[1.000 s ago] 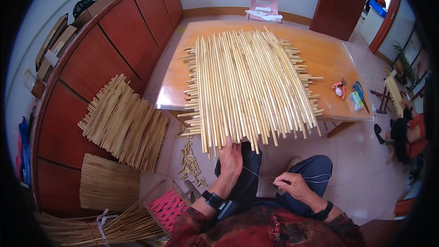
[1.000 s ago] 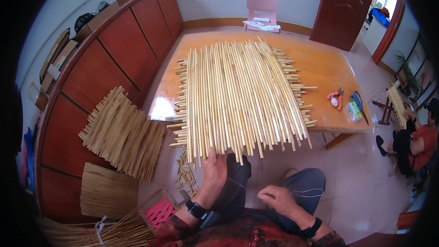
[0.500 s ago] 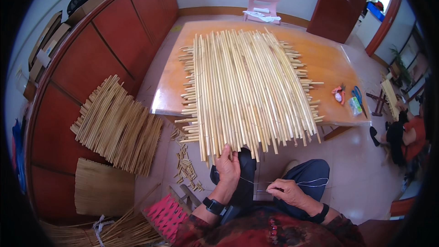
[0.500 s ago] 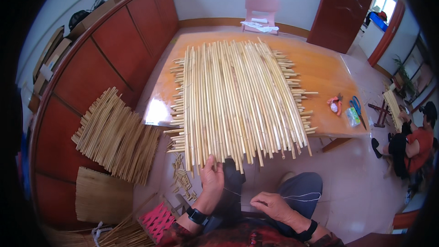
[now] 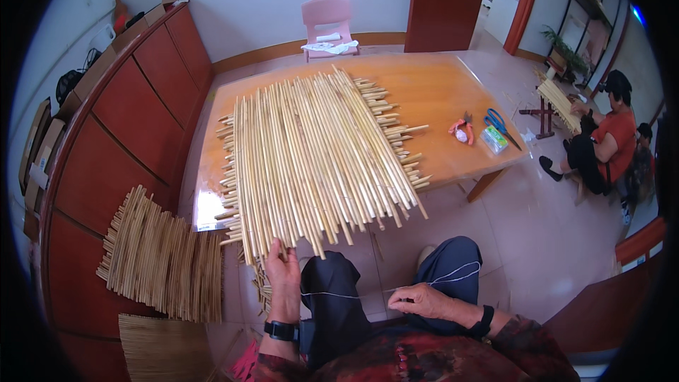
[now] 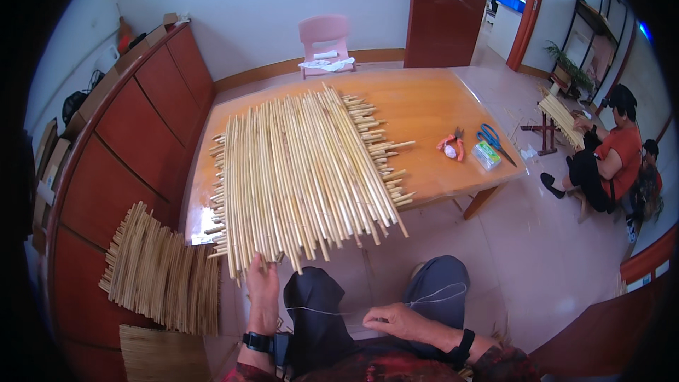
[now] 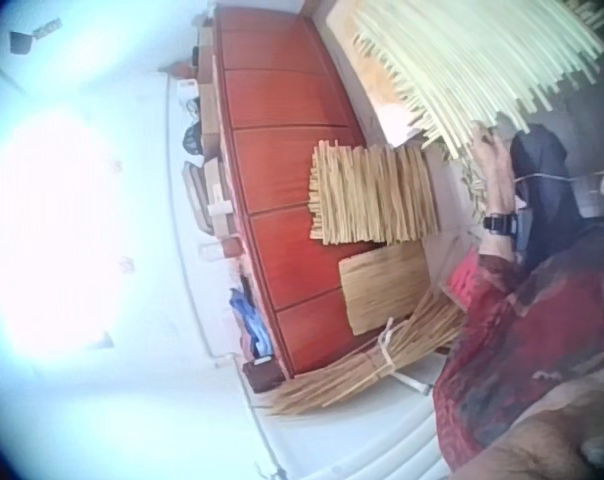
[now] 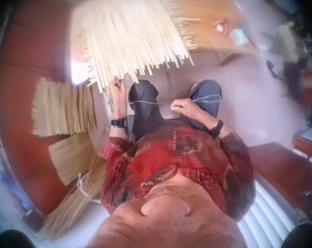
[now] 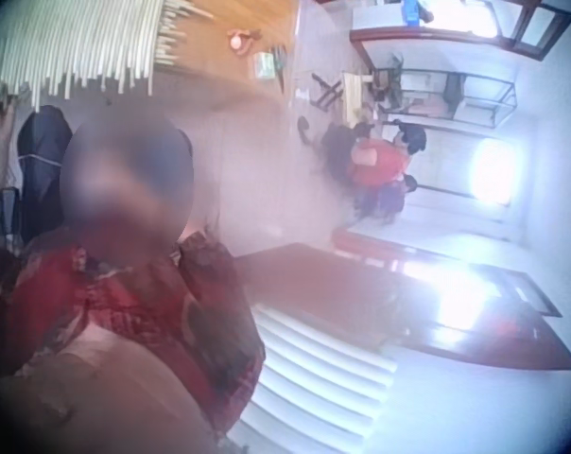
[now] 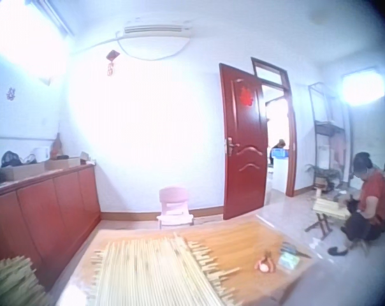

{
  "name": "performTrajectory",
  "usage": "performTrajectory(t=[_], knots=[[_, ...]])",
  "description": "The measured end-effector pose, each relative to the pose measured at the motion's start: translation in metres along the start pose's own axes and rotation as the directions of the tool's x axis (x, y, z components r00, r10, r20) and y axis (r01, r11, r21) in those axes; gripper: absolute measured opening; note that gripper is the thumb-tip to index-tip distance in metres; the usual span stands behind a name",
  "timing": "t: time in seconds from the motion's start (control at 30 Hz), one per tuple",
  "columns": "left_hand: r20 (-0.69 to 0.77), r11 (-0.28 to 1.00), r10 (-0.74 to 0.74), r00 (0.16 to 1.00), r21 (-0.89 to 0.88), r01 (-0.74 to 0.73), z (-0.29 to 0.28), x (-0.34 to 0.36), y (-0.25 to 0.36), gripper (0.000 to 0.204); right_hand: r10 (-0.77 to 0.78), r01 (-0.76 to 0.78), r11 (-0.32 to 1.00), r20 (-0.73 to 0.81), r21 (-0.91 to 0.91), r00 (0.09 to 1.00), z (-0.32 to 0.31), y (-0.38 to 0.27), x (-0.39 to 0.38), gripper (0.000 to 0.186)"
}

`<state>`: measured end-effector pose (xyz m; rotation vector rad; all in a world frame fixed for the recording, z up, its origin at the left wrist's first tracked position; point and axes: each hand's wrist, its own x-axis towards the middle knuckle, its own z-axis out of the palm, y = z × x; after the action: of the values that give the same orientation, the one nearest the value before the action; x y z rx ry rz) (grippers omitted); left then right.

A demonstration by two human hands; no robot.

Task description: The person threads a white string through several wooden or straw slats on a table, occasionally using scissors to cut the string and moving finished mats to the side.

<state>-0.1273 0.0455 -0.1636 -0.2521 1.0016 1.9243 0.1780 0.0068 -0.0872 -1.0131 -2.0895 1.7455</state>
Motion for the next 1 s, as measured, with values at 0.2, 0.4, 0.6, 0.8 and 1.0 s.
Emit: performTrajectory(t=[0.2,0.4,0.6,0.8,1.0], knots=[[0.271,0.977,-0.169,0.947,0.171,0.126,0.016,-0.037,0.021,0.049,0.215,-0.187,0.963,-0.135,0.196,0.967,-0.012,0.014,-0.013,0.016],[0.355,0.74,-0.22,0.908,0.668,-0.082,-0.006,-0.121,0.036,0.029,0.234,-0.222,0.971,-0.191,0.085,0.953,-0.029,0.01,-0.049,0.014],[0.5,0.305,-0.808,0.311,0.807,-0.505,0.008,-0.16,0.006,0.02,0.23,-0.209,0.963,-0.112,0.172,0.967,-0.018,0.014,-0.064,0.014],[0.421,0.37,-0.907,-0.027,0.763,-0.529,-0.003,-0.178,-0.029,0.032,0.151,-0.146,0.983,-0.043,0.109,0.988,-0.015,0.016,-0.071,0.014],[0.536,0.464,-0.843,-0.041,0.688,-0.557,-0.013,-0.177,-0.041,0.017,0.08,-0.082,0.995,0.032,0.051,0.996,-0.025,0.006,-0.065,0.014]])
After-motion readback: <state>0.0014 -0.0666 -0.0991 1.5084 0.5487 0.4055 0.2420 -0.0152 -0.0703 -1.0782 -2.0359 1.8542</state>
